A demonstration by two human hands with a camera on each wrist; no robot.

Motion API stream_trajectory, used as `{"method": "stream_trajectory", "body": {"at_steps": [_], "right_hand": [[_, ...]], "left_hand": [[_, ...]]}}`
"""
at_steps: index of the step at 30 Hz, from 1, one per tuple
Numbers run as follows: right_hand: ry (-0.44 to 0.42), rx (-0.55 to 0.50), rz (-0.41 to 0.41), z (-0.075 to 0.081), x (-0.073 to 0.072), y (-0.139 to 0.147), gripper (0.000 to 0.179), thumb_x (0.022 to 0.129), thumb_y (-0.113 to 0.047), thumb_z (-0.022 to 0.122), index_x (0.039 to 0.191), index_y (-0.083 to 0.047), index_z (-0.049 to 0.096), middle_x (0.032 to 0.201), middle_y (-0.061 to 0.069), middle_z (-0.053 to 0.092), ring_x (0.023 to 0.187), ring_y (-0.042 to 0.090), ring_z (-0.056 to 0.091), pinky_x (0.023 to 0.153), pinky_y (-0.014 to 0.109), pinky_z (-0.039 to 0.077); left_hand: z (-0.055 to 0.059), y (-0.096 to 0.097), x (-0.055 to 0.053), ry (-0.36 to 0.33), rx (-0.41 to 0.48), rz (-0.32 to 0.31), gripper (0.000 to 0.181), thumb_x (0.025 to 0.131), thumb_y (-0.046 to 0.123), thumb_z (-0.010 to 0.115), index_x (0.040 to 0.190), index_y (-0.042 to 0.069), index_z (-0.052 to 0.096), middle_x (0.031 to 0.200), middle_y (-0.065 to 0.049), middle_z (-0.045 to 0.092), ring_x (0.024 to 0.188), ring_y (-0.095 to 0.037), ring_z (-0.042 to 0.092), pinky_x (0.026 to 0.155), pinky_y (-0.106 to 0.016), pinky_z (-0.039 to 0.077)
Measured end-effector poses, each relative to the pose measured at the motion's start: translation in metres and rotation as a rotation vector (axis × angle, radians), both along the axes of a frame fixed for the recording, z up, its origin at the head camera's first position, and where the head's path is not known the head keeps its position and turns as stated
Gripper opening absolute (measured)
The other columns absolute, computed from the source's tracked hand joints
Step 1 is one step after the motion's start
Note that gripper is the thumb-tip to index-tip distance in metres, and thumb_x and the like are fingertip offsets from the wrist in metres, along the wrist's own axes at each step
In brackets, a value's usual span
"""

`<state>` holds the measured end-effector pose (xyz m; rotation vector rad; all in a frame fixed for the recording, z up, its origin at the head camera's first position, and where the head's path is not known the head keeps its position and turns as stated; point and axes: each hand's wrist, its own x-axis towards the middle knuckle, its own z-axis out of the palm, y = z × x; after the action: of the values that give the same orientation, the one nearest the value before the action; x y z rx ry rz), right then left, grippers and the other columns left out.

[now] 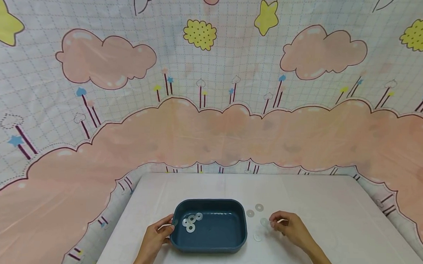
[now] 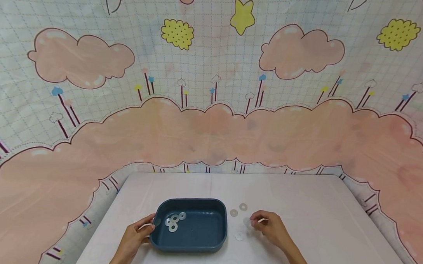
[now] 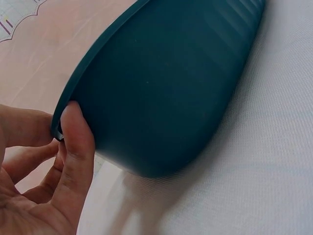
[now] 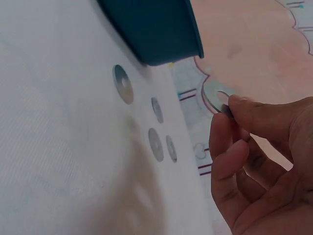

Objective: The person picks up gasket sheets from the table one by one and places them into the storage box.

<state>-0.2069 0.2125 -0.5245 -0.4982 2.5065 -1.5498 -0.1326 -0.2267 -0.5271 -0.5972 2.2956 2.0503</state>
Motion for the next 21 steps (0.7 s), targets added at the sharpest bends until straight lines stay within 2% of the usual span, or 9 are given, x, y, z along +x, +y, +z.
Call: {"method": "stream_trajectory", "body": {"at_steps": [4, 11, 17, 21], "right_hand": [[-0.043, -0.037, -0.005, 0.006, -0.001, -0.005, 0.021, 0.089, -0.017, 0.070, 0.103, 0.000, 0.068, 0.091, 0.010, 0.065, 0.068, 0.016, 0.062, 0.054, 0.027, 0.049], [-0.029, -0.068, 0.004, 0.014, -0.005, -0.015, 0.024, 0.090, -0.016, 0.069, 0.107, 0.001, 0.068, 0.091, 0.013, 0.064, 0.061, 0.014, 0.059, 0.053, 0.028, 0.049], [-0.048, -0.083, -0.001, 0.024, -0.006, -0.025, 0.027, 0.090, -0.018, 0.070, 0.108, 0.002, 0.068, 0.089, 0.017, 0.066, 0.062, 0.015, 0.060, 0.054, 0.028, 0.050], [-0.061, -0.113, 0.007, 0.030, -0.008, -0.031, 0.029, 0.090, -0.017, 0.069, 0.110, 0.003, 0.068, 0.097, 0.020, 0.067, 0.064, 0.015, 0.061, 0.055, 0.027, 0.050]], "left_hand": [[0.001, 0.000, 0.000, 0.007, 0.004, 0.000, 0.046, 0.093, 0.002, 0.061, 0.138, -0.001, 0.054, 0.120, -0.019, 0.055, 0.087, -0.018, 0.061, 0.061, -0.030, 0.055], [0.004, 0.003, 0.000, 0.006, 0.003, 0.005, 0.046, 0.092, 0.001, 0.062, 0.137, -0.001, 0.054, 0.119, -0.017, 0.055, 0.086, -0.018, 0.061, 0.060, -0.030, 0.054], [0.005, 0.004, -0.001, 0.002, 0.002, 0.009, 0.047, 0.092, 0.002, 0.062, 0.138, -0.001, 0.054, 0.118, -0.016, 0.055, 0.087, -0.018, 0.061, 0.060, -0.030, 0.054], [0.007, 0.005, -0.002, -0.004, 0.002, 0.009, 0.046, 0.093, 0.002, 0.061, 0.138, -0.001, 0.054, 0.119, -0.017, 0.055, 0.087, -0.019, 0.061, 0.061, -0.030, 0.054]]}}
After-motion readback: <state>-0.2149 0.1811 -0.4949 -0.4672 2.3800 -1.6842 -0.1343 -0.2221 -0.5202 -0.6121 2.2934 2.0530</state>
